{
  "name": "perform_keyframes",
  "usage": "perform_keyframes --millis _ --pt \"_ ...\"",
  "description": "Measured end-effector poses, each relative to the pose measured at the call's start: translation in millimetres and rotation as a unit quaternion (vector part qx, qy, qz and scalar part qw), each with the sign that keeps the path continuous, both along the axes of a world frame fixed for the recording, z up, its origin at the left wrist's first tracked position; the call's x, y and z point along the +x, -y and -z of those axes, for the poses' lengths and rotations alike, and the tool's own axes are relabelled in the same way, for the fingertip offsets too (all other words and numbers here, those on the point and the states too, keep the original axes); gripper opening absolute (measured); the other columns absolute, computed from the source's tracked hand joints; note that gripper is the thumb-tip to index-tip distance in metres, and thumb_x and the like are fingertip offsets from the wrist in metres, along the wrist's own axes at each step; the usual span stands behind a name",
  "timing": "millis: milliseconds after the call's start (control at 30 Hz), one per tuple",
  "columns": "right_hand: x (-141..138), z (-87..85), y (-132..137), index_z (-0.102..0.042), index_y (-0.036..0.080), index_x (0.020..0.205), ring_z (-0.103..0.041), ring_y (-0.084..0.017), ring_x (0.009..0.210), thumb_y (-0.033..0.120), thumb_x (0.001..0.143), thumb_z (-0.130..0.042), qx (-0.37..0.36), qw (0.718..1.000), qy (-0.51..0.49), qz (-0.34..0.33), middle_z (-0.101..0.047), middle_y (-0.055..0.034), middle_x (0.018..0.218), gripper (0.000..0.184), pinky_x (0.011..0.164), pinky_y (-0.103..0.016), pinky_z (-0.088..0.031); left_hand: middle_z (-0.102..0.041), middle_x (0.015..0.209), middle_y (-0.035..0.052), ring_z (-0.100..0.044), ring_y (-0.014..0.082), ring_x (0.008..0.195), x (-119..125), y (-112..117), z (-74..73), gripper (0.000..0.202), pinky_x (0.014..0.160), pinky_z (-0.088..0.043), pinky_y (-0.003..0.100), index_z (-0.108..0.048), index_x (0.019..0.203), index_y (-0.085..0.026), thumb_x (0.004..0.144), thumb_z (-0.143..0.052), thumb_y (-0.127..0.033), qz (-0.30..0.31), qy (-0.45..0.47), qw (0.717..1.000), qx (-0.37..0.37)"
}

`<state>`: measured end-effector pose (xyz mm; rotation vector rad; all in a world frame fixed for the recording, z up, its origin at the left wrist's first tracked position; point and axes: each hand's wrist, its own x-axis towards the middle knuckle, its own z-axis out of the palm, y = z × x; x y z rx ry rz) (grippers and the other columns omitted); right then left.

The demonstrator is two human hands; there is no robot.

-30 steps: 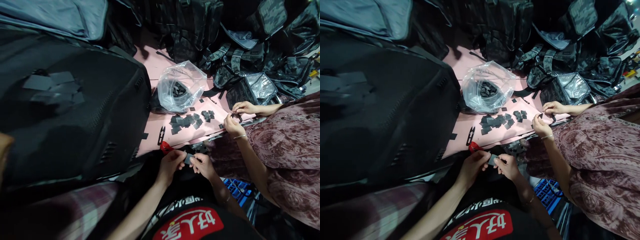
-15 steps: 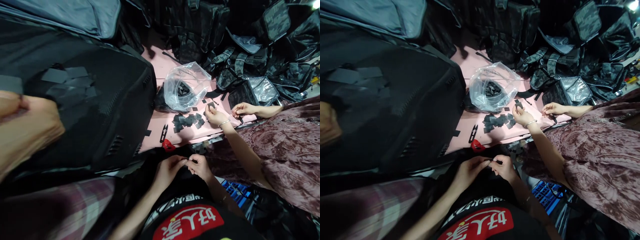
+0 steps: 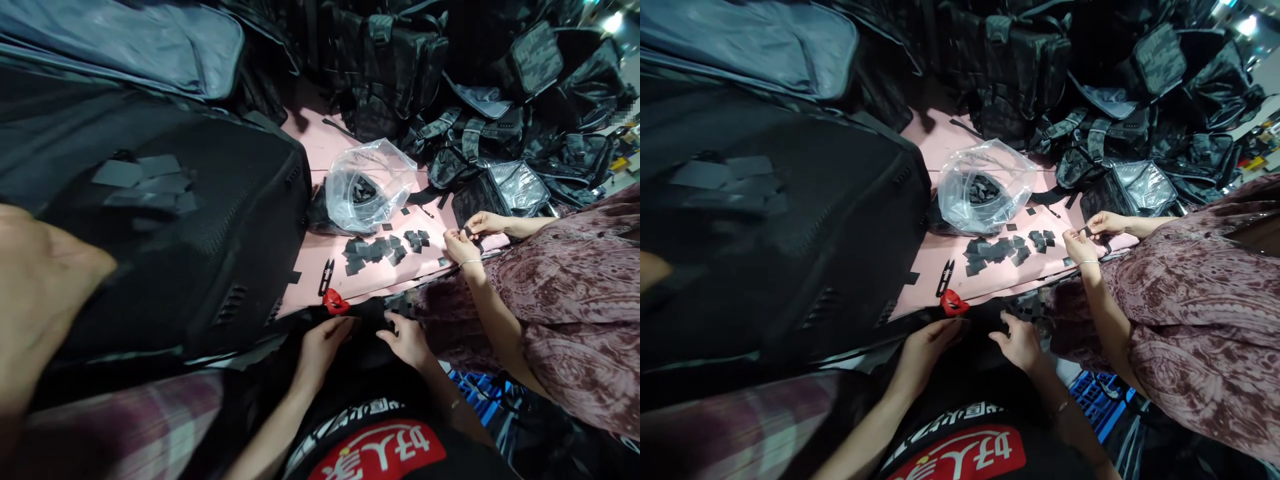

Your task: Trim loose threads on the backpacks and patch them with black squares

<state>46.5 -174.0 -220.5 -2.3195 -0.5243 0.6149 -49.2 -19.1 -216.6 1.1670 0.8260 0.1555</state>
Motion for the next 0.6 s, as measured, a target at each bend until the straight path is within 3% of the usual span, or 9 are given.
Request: perform_keyframes --millis 133,200,300,433,600 --pt "-8 -3.1 -17 -0.066 0.017 0.077 -0.056 -0.012 0.067 0.036 0.075 -0.056 0.158 0.981 -0.113 0.001 -0.064 -0.0011 0.072 0.022 0.062 -0.020 -0.042 -0.071 0.074 0.0055 -0.063 0.0217 0.073 1 12 4.2 0.035 0.069 -0.050 0.030 -0.072 0.078 -0.016 0.057 -0.070 -0.044 0.054 0.006 0.998 0.044" --pt "-9 -2.6 -24 -0.060 0.015 0.064 -0.049 -0.009 0.058 0.035 0.072 -0.060 0.178 0.976 -0.125 0.012 -0.053 0.0030 0.058 0.021 0.055 -0.019 -0.037 -0.069 0.069 0.0042 -0.061 0.0194 0.067 2 14 9.0 0.033 0.063 -0.049 0.028 -0.071 0.077 -0.016 0.060 -0.069 -0.044 0.077 0.018 0.996 0.033" --pt "-6 0.5 -26 -0.049 0.016 0.055 -0.039 -0.007 0.052 0.033 0.072 -0.058 0.195 0.972 -0.129 0.019 -0.041 0.0053 0.052 0.026 0.052 -0.019 -0.031 -0.064 0.060 0.0019 -0.057 0.0154 0.057 16 2 18.6 0.031 0.055 -0.046 0.025 -0.068 0.072 -0.014 0.064 -0.065 -0.044 0.083 0.024 0.995 0.058" --pt "1 13.3 -18 -0.045 0.017 0.054 -0.037 -0.008 0.050 0.041 0.076 -0.053 0.217 0.963 -0.156 0.019 -0.039 0.0041 0.049 0.034 0.051 -0.020 -0.031 -0.060 0.057 0.0020 -0.056 0.0151 0.057 69 -40 24.5 0.027 0.055 -0.045 0.025 -0.062 0.062 -0.014 0.073 -0.053 -0.037 0.081 0.036 0.962 0.257" --pt "4 37.0 -7 -0.056 0.018 0.060 -0.050 -0.014 0.061 0.051 0.073 -0.055 0.255 0.957 -0.123 0.061 -0.053 -0.0017 0.061 0.035 0.062 -0.027 -0.041 -0.065 0.075 0.0025 -0.060 0.0174 0.074 141 -77 9.3 0.025 0.068 -0.046 0.027 -0.065 0.071 -0.013 0.078 -0.048 -0.031 0.116 0.065 0.927 0.350"
